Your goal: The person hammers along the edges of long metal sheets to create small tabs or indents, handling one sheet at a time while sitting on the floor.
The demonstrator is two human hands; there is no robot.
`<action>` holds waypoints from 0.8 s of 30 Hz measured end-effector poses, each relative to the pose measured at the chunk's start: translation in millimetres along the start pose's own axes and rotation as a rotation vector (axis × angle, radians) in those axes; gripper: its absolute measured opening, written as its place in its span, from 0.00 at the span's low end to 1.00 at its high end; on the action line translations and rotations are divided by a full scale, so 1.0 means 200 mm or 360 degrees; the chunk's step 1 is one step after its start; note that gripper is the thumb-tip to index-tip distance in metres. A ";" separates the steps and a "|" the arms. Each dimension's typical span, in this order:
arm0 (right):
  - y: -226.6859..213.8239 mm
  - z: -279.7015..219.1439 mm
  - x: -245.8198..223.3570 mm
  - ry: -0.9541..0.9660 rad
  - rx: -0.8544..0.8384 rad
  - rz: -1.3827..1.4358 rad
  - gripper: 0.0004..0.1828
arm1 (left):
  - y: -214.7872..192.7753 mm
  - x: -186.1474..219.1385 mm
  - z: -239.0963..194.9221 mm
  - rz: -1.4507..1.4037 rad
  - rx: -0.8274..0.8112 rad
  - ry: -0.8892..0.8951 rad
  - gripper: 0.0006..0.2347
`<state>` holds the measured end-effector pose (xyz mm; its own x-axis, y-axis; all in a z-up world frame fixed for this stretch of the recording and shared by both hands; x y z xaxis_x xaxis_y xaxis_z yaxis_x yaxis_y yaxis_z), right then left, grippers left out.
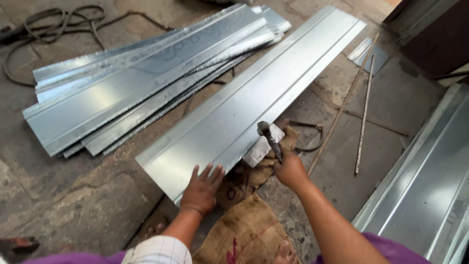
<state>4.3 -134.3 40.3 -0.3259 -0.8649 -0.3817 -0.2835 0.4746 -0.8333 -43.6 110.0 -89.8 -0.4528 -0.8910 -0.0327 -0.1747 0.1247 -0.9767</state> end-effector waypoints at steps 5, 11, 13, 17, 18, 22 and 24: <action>-0.51 -0.25 -0.13 -0.0249 0.0705 0.0312 0.13 | 0.02 -0.01 -0.02 0.0021 -0.0160 0.0025 0.34; -0.60 -0.41 -0.07 -0.1926 0.1536 0.1153 0.12 | 0.01 -0.01 -0.02 0.0010 -0.0147 0.0023 0.32; -0.31 -0.17 -0.04 -0.1567 0.1250 0.0804 0.20 | 0.00 -0.02 -0.02 0.0047 -0.0146 0.0028 0.33; -0.02 0.11 0.07 -0.0302 0.0525 0.0298 0.28 | 0.00 0.01 -0.01 0.0031 -0.0110 0.0058 0.33; -0.09 0.07 0.03 -0.0318 0.0630 0.0342 0.25 | 0.01 -0.01 -0.03 0.0040 -0.0122 0.0053 0.33; -0.56 -0.19 -0.10 -0.0515 0.0848 0.0659 0.09 | 0.04 -0.01 -0.02 0.0023 0.0010 0.0046 0.33; -0.74 -0.39 -0.14 -0.1218 0.1200 0.0973 0.02 | 0.06 -0.02 -0.04 0.0023 -0.0011 0.0018 0.33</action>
<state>-14.7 -167.4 206.0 0.4609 -0.5277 -0.7135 0.4029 0.8408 -0.3615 -50.2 117.9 -100.0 -0.4650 -0.8842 -0.0447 -0.1740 0.1408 -0.9746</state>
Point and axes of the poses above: each hand's wrist, its own z-axis towards the middle knuckle, its own y-axis out of the palm, x = y × z, the point moved 6 cm from there along z, towards the middle knuckle, and after that the axes turned 5 degrees about z, right-handed, at the moved point
